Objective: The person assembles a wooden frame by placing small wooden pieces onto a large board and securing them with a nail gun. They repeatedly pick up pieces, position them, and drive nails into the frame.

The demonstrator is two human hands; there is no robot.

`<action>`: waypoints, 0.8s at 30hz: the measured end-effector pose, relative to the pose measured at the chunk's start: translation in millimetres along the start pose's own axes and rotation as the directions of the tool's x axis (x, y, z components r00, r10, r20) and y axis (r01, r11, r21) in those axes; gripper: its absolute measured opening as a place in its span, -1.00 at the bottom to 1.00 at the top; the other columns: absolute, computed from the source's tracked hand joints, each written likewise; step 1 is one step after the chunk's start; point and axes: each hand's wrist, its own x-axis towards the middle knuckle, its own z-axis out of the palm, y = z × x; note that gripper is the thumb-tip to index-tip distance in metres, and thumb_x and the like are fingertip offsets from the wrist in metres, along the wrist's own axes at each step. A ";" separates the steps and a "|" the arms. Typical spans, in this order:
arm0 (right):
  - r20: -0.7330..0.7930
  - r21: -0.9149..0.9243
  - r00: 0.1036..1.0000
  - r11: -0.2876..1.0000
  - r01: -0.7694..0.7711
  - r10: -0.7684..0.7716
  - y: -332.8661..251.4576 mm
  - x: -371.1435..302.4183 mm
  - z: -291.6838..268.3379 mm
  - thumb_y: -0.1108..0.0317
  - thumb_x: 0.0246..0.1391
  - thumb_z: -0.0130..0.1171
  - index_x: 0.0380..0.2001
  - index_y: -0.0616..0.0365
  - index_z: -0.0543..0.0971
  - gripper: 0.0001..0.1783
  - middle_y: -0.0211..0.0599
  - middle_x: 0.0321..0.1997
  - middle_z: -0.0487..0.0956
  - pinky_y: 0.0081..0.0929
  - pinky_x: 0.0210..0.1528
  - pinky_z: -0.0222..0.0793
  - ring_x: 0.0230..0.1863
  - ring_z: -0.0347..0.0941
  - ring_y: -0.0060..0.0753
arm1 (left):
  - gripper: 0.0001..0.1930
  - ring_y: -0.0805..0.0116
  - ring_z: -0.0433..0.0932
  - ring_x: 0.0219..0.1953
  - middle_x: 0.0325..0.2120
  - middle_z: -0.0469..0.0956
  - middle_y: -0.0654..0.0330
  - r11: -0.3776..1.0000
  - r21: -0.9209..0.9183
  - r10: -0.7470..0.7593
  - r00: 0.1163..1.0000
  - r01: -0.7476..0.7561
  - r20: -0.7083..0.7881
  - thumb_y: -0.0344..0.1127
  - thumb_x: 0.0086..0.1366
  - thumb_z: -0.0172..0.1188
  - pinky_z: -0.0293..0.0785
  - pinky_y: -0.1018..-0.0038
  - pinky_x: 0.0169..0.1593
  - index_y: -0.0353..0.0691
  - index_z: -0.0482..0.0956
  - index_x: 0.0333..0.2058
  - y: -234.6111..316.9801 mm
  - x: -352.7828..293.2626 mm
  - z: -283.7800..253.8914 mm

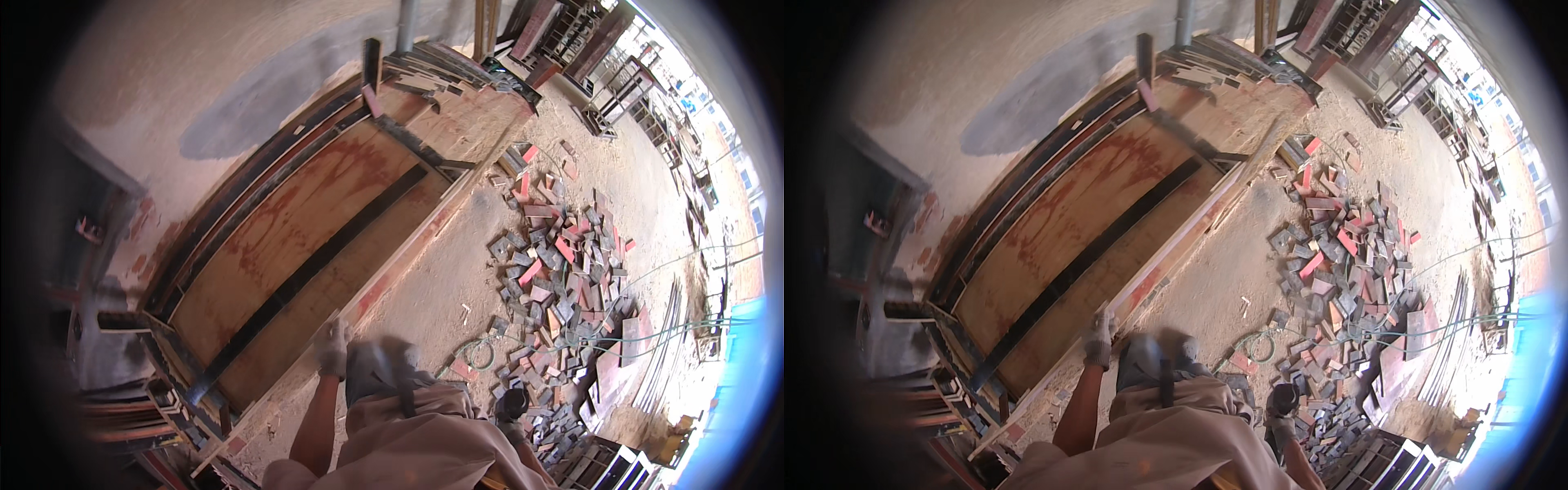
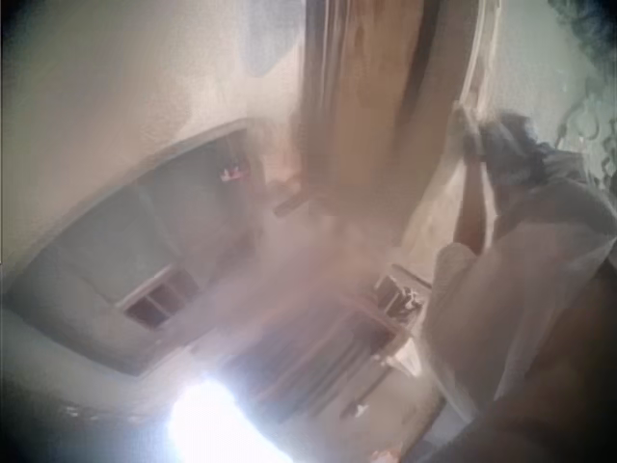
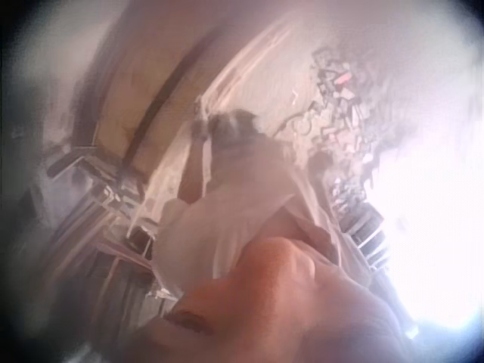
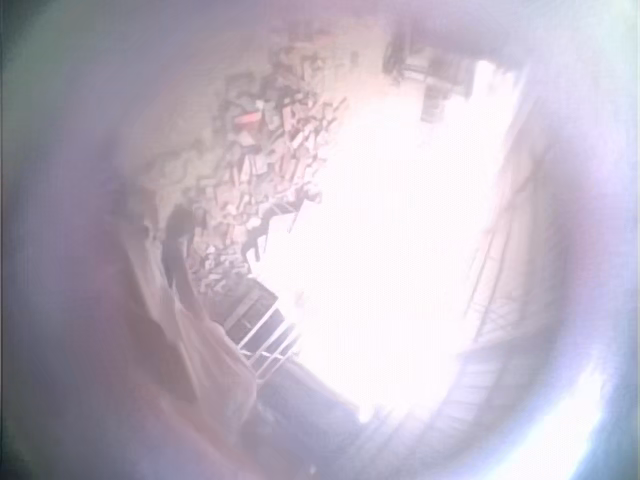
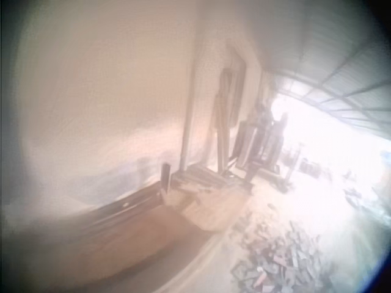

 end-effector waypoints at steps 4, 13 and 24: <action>-0.018 0.146 0.999 0.988 -0.042 0.046 -15.4 26.3 -27.0 -0.01 0.08 0.32 -0.16 0.19 0.68 -0.53 -0.10 -0.40 0.70 -0.13 -0.29 0.54 -0.31 0.67 -0.12 | -0.60 0.53 0.49 -0.53 -0.53 0.56 0.30 0.935 0.351 0.047 0.999 -0.042 -0.006 0.02 0.50 0.22 0.43 0.54 -0.42 -0.26 0.63 -0.30 12.4 86.8 86.1; -0.002 0.113 0.997 0.991 0.076 -0.077 -232.8 151.4 -85.5 0.14 0.04 0.34 -0.14 0.20 0.64 -0.60 -0.10 -0.44 0.66 -0.11 -0.33 0.52 -0.37 0.65 -0.09 | -0.26 0.22 0.67 -0.09 0.02 0.65 0.03 0.928 0.049 -0.362 0.924 0.370 -0.123 0.23 0.40 0.25 0.62 0.33 -0.07 -0.32 0.52 0.27 21.7 295.2 292.5; 0.136 -0.447 0.570 0.463 0.765 -0.811 -620.4 346.3 -246.5 0.33 -0.01 0.36 -0.12 0.22 0.59 -0.63 -0.11 -0.49 0.62 -0.09 -0.37 0.50 -0.44 0.61 -0.04 | -0.30 0.16 0.53 0.19 0.23 0.51 0.02 0.627 -0.025 -0.666 0.519 0.778 -0.535 0.19 0.38 0.19 0.51 0.25 0.17 -0.15 0.46 0.32 11.2 451.8 350.5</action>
